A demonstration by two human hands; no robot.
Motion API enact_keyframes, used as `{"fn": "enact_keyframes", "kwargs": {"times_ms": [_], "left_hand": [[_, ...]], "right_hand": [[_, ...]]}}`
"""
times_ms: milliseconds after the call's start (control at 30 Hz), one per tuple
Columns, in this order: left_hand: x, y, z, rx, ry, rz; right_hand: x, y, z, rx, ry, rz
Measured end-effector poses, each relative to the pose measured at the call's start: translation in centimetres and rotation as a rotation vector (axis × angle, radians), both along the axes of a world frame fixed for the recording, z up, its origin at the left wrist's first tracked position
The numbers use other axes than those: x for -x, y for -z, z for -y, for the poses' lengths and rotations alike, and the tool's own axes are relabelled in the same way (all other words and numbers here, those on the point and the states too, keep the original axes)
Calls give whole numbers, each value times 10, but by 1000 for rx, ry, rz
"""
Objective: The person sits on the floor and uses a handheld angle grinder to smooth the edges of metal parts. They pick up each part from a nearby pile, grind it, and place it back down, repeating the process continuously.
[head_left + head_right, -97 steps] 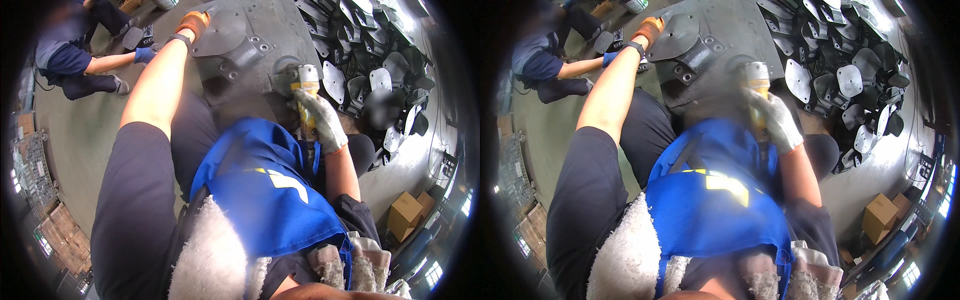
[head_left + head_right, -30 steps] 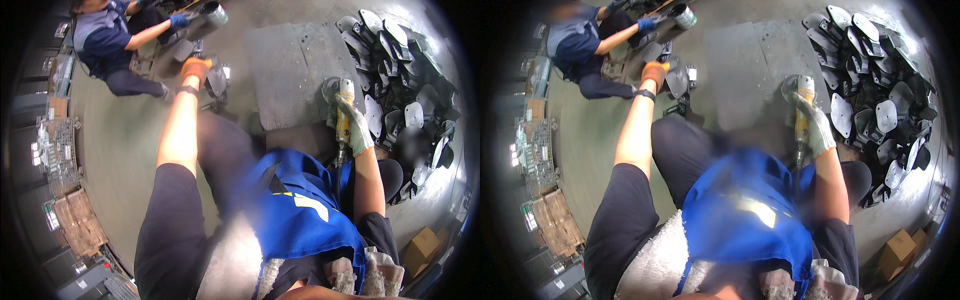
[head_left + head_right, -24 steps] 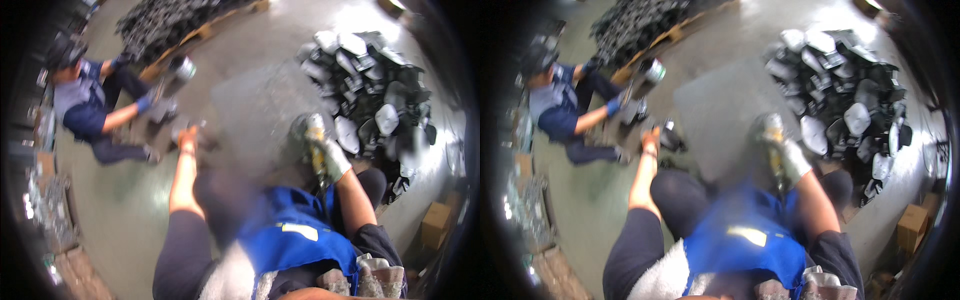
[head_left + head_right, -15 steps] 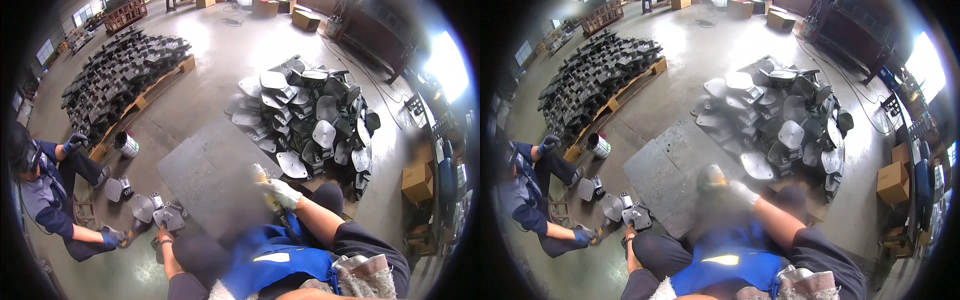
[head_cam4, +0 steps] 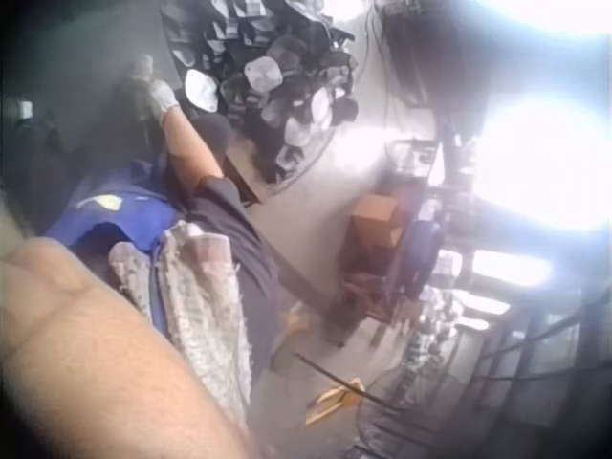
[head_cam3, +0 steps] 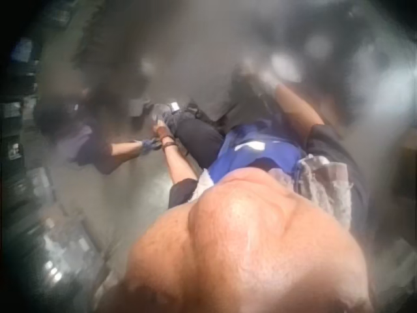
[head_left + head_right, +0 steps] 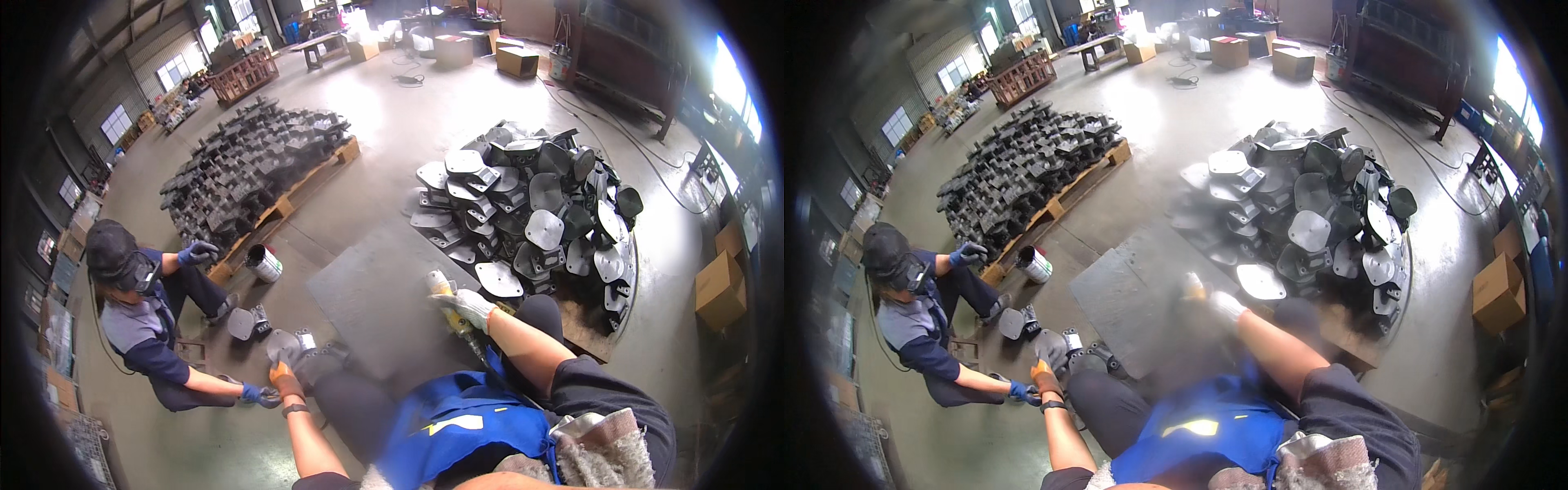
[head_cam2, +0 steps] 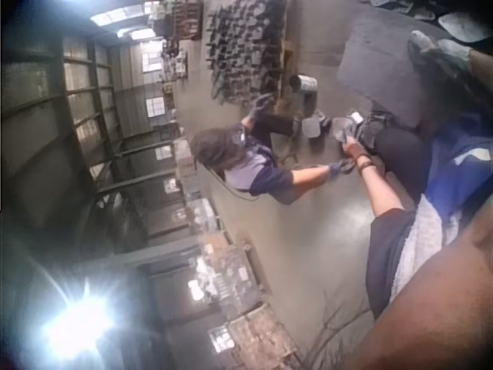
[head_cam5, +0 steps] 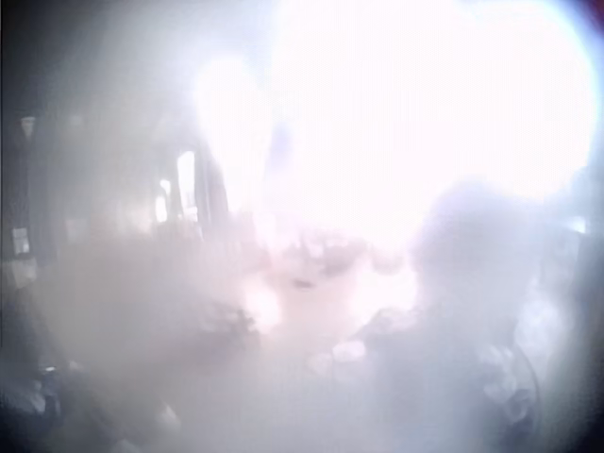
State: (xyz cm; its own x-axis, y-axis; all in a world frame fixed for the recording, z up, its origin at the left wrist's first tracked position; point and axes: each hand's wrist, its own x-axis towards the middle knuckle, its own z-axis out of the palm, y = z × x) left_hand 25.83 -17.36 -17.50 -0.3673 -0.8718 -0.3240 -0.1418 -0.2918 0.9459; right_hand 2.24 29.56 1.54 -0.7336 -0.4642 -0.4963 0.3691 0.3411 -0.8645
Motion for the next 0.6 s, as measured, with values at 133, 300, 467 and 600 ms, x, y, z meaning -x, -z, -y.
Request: {"fn": "enact_keyframes", "kwargs": {"times_ms": [133,300,467,600], "left_hand": [[49,-173,-73,40,233,-99],[102,-276,-147,205,506,-94],[170,-223,-192,362,690,35],[186,-138,-147,907,684,594]], "right_hand": [[29,34,-10,-302,-256,-368],[37,27,13,-504,-430,-388],[37,47,8,-539,-311,-314],[21,7,10,-499,-481,-300]]}}
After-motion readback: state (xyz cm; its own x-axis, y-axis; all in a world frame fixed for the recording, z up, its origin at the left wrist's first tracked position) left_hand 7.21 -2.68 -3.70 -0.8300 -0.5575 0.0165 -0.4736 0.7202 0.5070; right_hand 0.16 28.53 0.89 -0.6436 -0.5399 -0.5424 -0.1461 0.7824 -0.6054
